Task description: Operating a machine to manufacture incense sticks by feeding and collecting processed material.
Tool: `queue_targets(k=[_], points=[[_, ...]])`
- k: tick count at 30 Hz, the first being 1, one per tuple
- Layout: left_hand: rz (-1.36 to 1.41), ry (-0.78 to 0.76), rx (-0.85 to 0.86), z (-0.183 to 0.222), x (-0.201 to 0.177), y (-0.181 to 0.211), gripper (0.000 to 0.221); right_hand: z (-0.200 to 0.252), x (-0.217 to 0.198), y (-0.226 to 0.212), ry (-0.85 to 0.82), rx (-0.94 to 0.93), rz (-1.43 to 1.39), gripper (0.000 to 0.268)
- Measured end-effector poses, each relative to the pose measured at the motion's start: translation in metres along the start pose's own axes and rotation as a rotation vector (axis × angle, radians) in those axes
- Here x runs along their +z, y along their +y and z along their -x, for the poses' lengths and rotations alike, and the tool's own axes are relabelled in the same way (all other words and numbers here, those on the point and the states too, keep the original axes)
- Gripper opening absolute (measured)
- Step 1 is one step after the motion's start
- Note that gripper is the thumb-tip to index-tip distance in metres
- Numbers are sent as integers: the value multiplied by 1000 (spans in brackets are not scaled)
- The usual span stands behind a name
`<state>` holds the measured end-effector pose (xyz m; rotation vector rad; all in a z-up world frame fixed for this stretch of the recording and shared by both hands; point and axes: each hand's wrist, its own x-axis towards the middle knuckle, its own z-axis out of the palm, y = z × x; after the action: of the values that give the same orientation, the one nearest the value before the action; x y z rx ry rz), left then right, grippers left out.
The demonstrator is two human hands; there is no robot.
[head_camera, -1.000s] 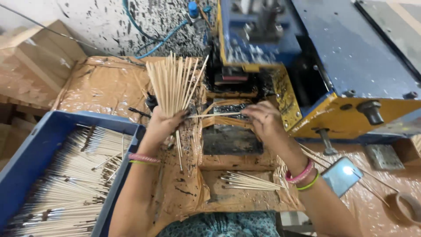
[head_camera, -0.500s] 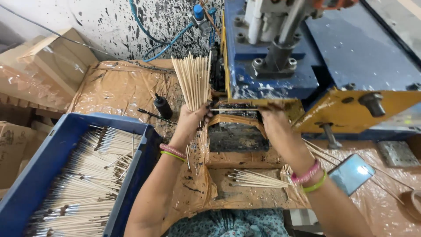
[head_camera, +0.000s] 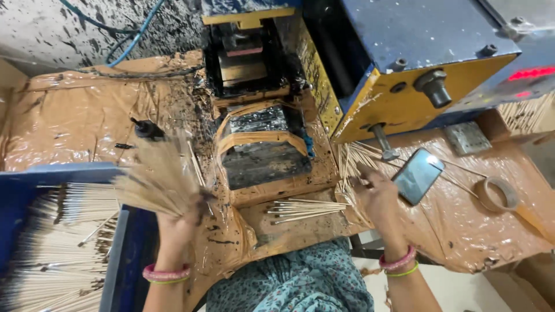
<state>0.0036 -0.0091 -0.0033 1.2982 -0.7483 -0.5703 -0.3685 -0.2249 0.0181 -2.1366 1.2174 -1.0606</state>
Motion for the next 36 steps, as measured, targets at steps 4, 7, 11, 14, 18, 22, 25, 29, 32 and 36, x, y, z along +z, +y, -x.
queue_targets(k=[4, 7, 11, 14, 18, 22, 25, 29, 32, 36], points=[[-150, -438, 105, -1, 32, 55, 19, -13, 21, -52, -323, 155, -366, 48], [-337, -650, 20, -16, 39, 80, 26, -35, 43, -41, -535, 101, -769, 39], [36, -389, -59, -57, 15, 79, 29, -80, 43, -104, -540, -232, -778, 28], [146, -238, -41, -92, 12, 74, 24, -105, 47, -142, -413, -578, -351, 32], [256, -147, -79, -128, 24, 28, 16, -116, 52, -152, -243, -762, 274, 42], [417, -172, -116, -134, 48, 19, 16, -111, 51, -143, -178, -739, 270, 38], [503, -161, -143, -131, 52, 23, 16, -108, 58, -112, -257, -524, 283, 25], [489, -155, -153, -130, 46, 16, 15, -115, 56, -121, -418, -240, 292, 25], [424, -135, -108, -116, 35, 12, 18, -107, 36, -144, -459, -165, 191, 35], [224, 48, -86, -79, 7, 2, 24, -69, 4, -117, -57, -479, 157, 31]])
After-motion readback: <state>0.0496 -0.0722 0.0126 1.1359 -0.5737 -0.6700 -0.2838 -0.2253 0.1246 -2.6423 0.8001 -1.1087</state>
